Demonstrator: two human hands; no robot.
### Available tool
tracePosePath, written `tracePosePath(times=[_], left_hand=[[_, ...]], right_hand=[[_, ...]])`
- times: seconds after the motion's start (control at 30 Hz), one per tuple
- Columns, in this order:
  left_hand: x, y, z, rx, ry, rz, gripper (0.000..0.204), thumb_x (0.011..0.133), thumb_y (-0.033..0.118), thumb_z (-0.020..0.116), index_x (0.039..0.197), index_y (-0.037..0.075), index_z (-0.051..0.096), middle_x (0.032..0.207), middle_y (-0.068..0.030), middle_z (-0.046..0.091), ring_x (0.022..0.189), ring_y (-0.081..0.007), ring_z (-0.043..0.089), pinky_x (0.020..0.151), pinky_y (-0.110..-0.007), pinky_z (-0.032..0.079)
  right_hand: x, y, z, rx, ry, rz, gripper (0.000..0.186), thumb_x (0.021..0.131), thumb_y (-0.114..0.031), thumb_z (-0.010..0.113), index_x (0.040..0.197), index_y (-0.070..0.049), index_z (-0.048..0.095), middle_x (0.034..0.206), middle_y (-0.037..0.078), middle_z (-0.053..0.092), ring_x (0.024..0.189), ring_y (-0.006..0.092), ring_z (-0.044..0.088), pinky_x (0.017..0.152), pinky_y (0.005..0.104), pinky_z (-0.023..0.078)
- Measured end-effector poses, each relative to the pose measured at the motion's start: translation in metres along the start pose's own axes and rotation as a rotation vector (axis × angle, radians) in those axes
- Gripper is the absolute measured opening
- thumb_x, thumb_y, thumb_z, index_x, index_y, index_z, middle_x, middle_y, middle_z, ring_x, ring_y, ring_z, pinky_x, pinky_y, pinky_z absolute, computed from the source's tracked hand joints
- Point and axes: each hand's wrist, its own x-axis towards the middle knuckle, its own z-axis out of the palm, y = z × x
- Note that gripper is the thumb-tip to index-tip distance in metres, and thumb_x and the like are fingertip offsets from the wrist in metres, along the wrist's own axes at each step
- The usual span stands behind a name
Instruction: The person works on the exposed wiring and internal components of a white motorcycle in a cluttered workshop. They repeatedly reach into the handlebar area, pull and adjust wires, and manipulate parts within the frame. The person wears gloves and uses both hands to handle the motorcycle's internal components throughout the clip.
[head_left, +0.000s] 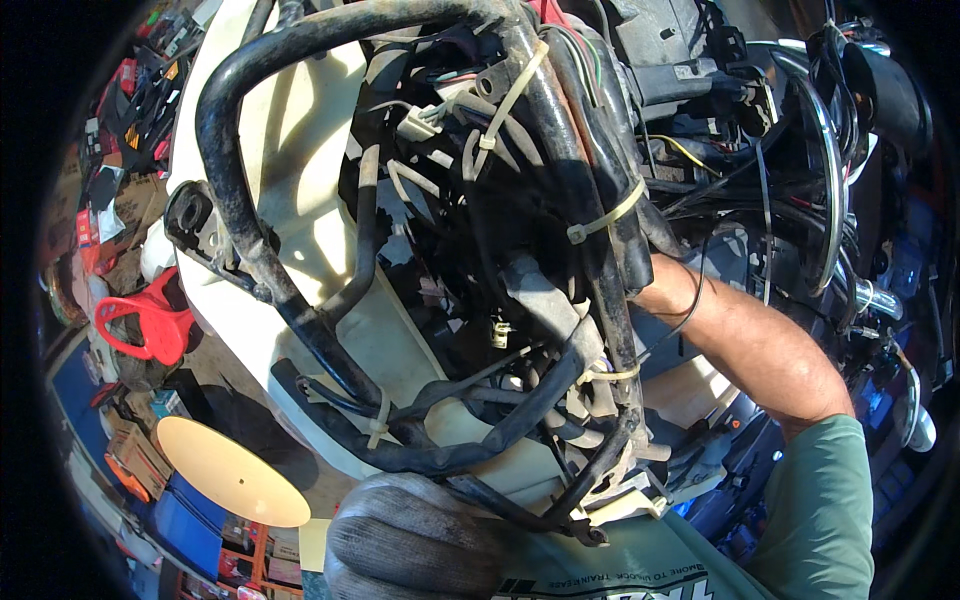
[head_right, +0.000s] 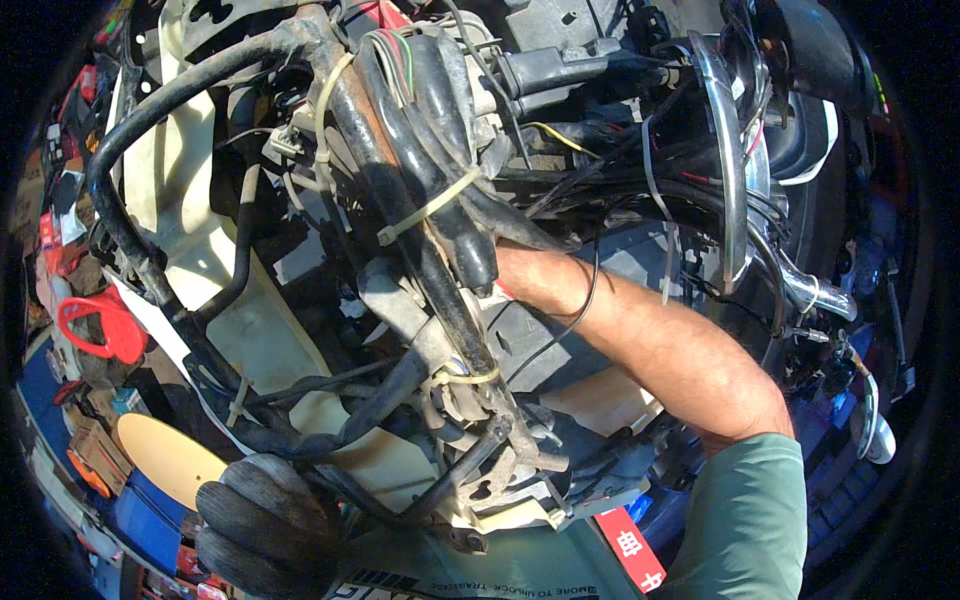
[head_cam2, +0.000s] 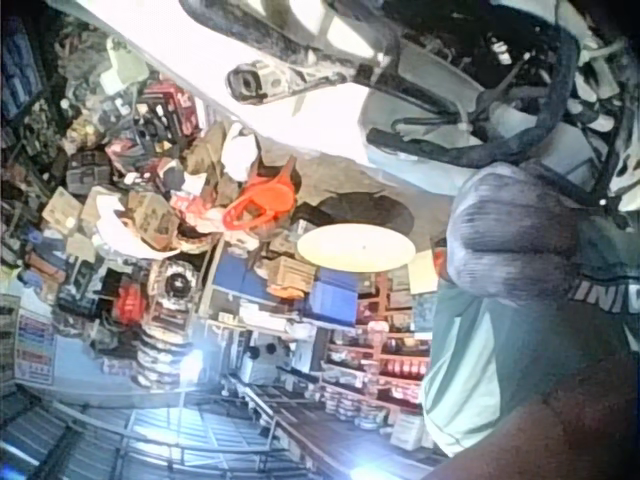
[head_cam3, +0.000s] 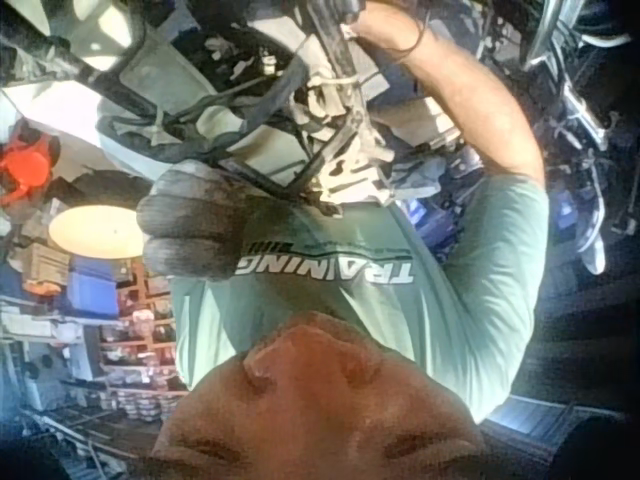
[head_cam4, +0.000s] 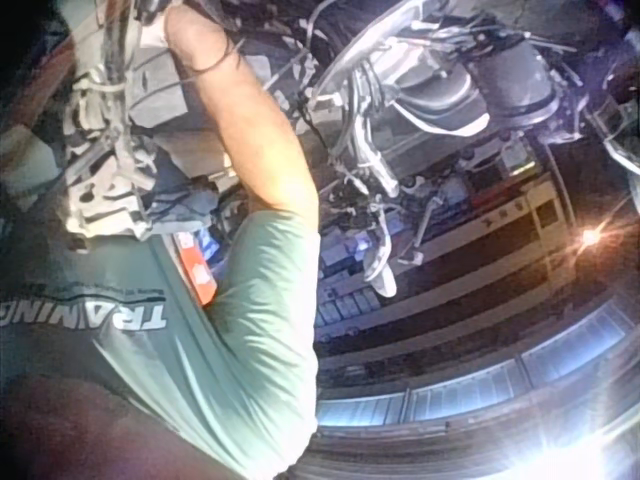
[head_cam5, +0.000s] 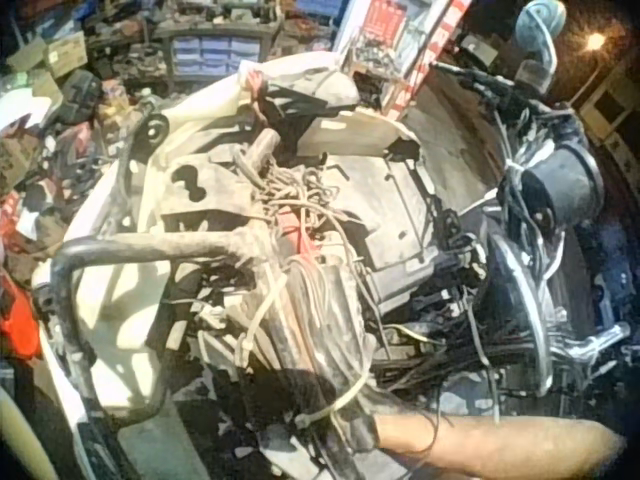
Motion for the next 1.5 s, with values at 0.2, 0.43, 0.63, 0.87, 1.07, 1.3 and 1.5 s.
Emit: tracePosePath(times=[0.2,0.43,0.63,0.87,1.07,1.3,1.5], left_hand=[[0.0,-0.001,0.001,0.014,0.005,-0.018,0.013,0.094,0.019,0.063,0.086,0.009,0.06,0.092,-0.0076,0.056,0.08,-0.0204,0.056,0.071,-0.036,0.047],[-0.004,0.001,0.001,0.025,0.024,-0.03,0.013,0.094,0.02,0.062,0.087,0.009,0.06,0.092,-0.0078,0.056,0.082,-0.0212,0.056,0.073,-0.038,0.047],[-0.006,0.003,0.0,0.023,0.039,-0.028,0.014,0.094,0.021,0.062,0.087,0.009,0.06,0.093,-0.0081,0.056,0.083,-0.0219,0.056,0.075,-0.039,0.047],[-0.004,0.001,-0.001,0.005,0.038,-0.029,0.015,0.094,0.022,0.061,0.087,0.009,0.06,0.093,-0.0083,0.057,0.086,-0.0227,0.056,0.077,-0.04,0.046],[0.001,-0.003,-0.001,-0.032,0.034,-0.047,0.015,0.094,0.022,0.061,0.088,0.008,0.061,0.094,-0.0086,0.057,0.087,-0.0234,0.057,0.078,-0.041,0.046],[0.008,-0.008,0.003,-0.223,0.059,-0.007,0.016,0.094,0.023,0.06,0.088,0.008,0.061,0.094,-0.0088,0.057,0.089,-0.0242,0.057,0.08,-0.042,0.046],[0.005,-0.007,0.003,0.032,0.084,-0.014,0.017,0.095,0.024,0.06,0.089,0.008,0.061,0.095,-0.0091,0.058,0.091,-0.0249,0.057,0.081,-0.043,0.046]], right_hand=[[-0.002,0.002,-0.001,0.004,-0.009,-0.002,0.032,0.099,-0.034,0.055,0.109,-0.008,0.072,0.088,0.009,0.072,0.083,0.0266,0.069,0.083,0.0406,0.054],[-0.001,0.0,0.001,-0.01,-0.035,-0.006,0.032,0.098,-0.034,0.055,0.109,-0.008,0.071,0.089,0.009,0.072,0.083,0.0269,0.069,0.084,0.0405,0.053],[0.001,-0.001,0.001,-0.032,-0.058,-0.007,0.032,0.098,-0.034,0.056,0.108,-0.008,0.071,0.089,0.009,0.072,0.083,0.0271,0.069,0.085,0.0404,0.053],[0.002,-0.002,0.001,-0.041,-0.068,0.005,0.032,0.097,-0.034,0.056,0.108,-0.008,0.071,0.089,0.009,0.072,0.084,0.0273,0.069,0.086,0.0403,0.053],[-0.003,0.002,0.002,-0.033,-0.069,0.006,0.031,0.097,-0.034,0.056,0.107,-0.008,0.071,0.089,0.009,0.072,0.084,0.0275,0.069,0.087,0.0402,0.052],[-0.006,0.004,0.001,-0.02,-0.075,0.019,0.031,0.097,-0.033,0.057,0.107,-0.008,0.071,0.09,0.01,0.072,0.084,0.0277,0.069,0.088,0.0401,0.052],[0.001,0.005,0.002,-0.018,-0.1,0.001,0.031,0.096,-0.033,0.057,0.107,-0.008,0.07,0.09,0.01,0.072,0.085,0.0279,0.069,0.089,0.04,0.052]])
